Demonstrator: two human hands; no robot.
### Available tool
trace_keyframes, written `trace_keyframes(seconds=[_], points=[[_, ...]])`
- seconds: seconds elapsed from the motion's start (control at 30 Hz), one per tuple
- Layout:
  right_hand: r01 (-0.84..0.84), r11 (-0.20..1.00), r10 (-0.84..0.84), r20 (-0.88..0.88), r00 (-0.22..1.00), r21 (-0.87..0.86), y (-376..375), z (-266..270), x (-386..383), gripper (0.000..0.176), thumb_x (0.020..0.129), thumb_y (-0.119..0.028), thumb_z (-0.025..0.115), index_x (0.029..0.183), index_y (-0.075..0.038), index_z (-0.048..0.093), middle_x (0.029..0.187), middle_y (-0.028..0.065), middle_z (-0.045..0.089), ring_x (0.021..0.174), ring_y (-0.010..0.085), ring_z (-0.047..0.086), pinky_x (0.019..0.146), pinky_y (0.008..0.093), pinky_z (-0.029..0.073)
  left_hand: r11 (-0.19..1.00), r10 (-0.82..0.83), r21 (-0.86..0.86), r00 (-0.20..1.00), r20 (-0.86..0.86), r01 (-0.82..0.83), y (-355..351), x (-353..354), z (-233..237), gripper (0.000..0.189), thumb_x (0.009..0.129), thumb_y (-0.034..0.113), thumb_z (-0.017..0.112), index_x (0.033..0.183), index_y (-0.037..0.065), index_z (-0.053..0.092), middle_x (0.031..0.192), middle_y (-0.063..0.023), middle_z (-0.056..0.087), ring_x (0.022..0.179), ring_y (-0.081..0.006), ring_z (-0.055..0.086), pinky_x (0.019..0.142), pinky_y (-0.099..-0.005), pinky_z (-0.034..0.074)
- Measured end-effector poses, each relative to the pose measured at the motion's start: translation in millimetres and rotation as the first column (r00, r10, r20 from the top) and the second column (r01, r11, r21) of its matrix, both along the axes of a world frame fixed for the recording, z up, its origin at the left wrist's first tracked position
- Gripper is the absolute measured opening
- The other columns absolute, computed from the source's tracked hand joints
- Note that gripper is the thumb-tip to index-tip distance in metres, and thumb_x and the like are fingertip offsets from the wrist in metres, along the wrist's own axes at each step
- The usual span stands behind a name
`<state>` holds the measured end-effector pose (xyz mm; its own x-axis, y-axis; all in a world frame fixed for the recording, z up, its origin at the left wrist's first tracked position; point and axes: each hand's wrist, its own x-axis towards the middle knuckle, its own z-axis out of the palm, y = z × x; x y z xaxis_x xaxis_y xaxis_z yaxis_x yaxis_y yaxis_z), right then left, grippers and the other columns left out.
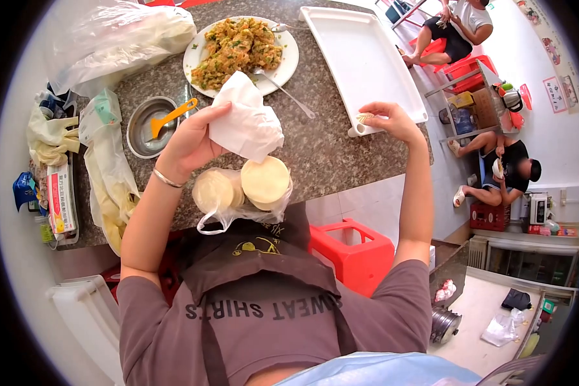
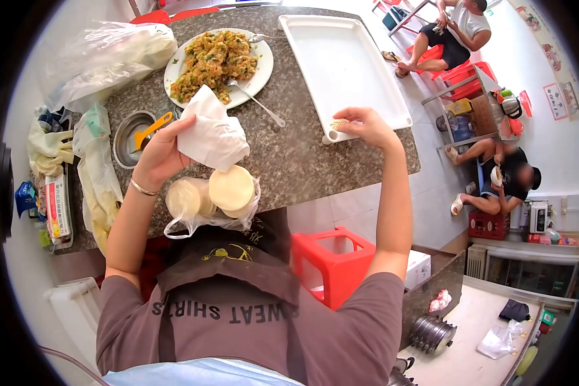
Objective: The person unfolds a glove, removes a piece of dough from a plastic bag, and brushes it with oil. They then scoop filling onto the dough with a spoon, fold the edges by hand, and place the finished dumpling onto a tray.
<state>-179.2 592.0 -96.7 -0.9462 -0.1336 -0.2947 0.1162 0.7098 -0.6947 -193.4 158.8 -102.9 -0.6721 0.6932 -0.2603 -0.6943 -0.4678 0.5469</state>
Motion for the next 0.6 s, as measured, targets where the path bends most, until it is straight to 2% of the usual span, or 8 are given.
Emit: trace_keyframes(seconds=[0.07, 0.13, 0.27, 0.33, 0.43, 0.5, 0.53, 0.6], points=[[0.007, 1.0, -0.007, 0.007, 1.0, 0.011, 4, -3, 0, 0.031, 0.084, -0.015, 0.074, 0.112, -0.002, 0.068, 0.102, 0.0044, 0.069, 0.099, 0.0128, 0.063, 0.086, 0.029, 0.049, 0.999, 0.008, 0.033, 1.0, 0.001, -0.008, 1, 1, 1, 0.046, 0.099, 0.021, 0.052, 0.138, -0.002, 0.041, 0.13, -0.0138, 0.057, 0.118, -0.0244, 0.059, 0.1, -0.0416, 0.049], [0.063, 0.971, -0.067, -0.011, 0.998, -0.231, 12, -8, -1, 0.03, 0.085, -0.018, 0.073, 0.11, -0.002, 0.069, 0.098, 0.0071, 0.07, 0.095, 0.0147, 0.064, 0.083, 0.0295, 0.05, 1.0, -0.002, 0.026, 1.0, -0.015, 0.002, 4, -2, 3, 0.046, 0.099, 0.021, 0.052, 0.138, -0.002, 0.041, 0.131, -0.014, 0.057, 0.119, -0.0243, 0.058, 0.101, -0.0417, 0.049], [0.12, 0.971, -0.141, -0.091, 0.986, -0.205, 30, -7, 0, 0.03, 0.087, -0.016, 0.071, 0.112, 0.001, 0.067, 0.1, 0.0077, 0.07, 0.097, 0.0144, 0.065, 0.087, 0.0284, 0.049, 0.999, 0.038, -0.009, 0.998, -0.059, -0.039, 24, -5, 22, 0.046, 0.098, 0.019, 0.053, 0.137, -0.002, 0.041, 0.131, -0.0142, 0.057, 0.118, -0.0242, 0.059, 0.101, -0.0413, 0.049], [0.138, 0.879, -0.23, -0.151, 0.961, -0.457, 37, -5, 2, 0.03, 0.088, -0.014, 0.069, 0.113, 0.001, 0.066, 0.102, 0.0084, 0.07, 0.097, 0.014, 0.065, 0.091, 0.0281, 0.048, 0.998, 0.031, -0.043, 0.992, -0.122, -0.037, 49, -12, 40, 0.046, 0.098, 0.019, 0.054, 0.136, -0.003, 0.042, 0.13, -0.0144, 0.057, 0.117, -0.0242, 0.06, 0.1, -0.041, 0.049], [0.154, 0.743, -0.336, -0.165, 0.927, -0.651, 43, -4, 10, 0.032, 0.09, -0.013, 0.067, 0.118, 0.003, 0.061, 0.108, 0.0099, 0.068, 0.102, 0.0155, 0.063, 0.094, 0.0299, 0.047, 0.992, -0.056, -0.128, 0.953, -0.297, 0.019, 104, -30, 61, 0.042, 0.097, 0.021, 0.056, 0.13, -0.003, 0.049, 0.124, -0.0138, 0.061, 0.112, -0.0229, 0.062, 0.102, -0.038, 0.047], [0.136, 0.589, -0.43, -0.167, 0.887, -0.797, 46, -2, 18, 0.034, 0.092, -0.012, 0.064, 0.122, 0.003, 0.057, 0.115, 0.0113, 0.064, 0.109, 0.0183, 0.06, 0.096, 0.0326, 0.047, 0.914, -0.209, -0.406, 0.84, -0.501, -0.015, 156, -46, 66, 0.041, 0.098, 0.028, 0.055, 0.123, -0.004, 0.052, 0.116, -0.0153, 0.064, 0.103, -0.0221, 0.066, 0.09, -0.0339, 0.054], [0.129, 0.595, -0.431, -0.179, 0.884, -0.793, 47, 0, 24, 0.034, 0.092, -0.012, 0.064, 0.122, 0.003, 0.057, 0.115, 0.0113, 0.064, 0.109, 0.0183, 0.06, 0.096, 0.0326, 0.047, 0.845, -0.342, -0.532, 0.7, -0.628, -0.064, 177, -50, 67, 0.042, 0.098, 0.032, 0.054, 0.12, -0.004, 0.055, 0.111, -0.0165, 0.066, 0.099, -0.0226, 0.067, 0.084, -0.0329, 0.056], [0.085, 0.514, -0.481, -0.205, 0.852, -0.853, 47, 4, 38, 0.034, 0.093, -0.011, 0.064, 0.122, 0.004, 0.057, 0.116, 0.0118, 0.063, 0.11, 0.0195, 0.06, 0.097, 0.0337, 0.048, 0.675, -0.604, -0.728, 0.477, -0.639, -0.121, 227, -65, 48, 0.039, 0.098, 0.031, 0.054, 0.115, -0.003, 0.06, 0.101, -0.0173, 0.069, 0.092, -0.023, 0.068, 0.083, -0.0307, 0.056]])
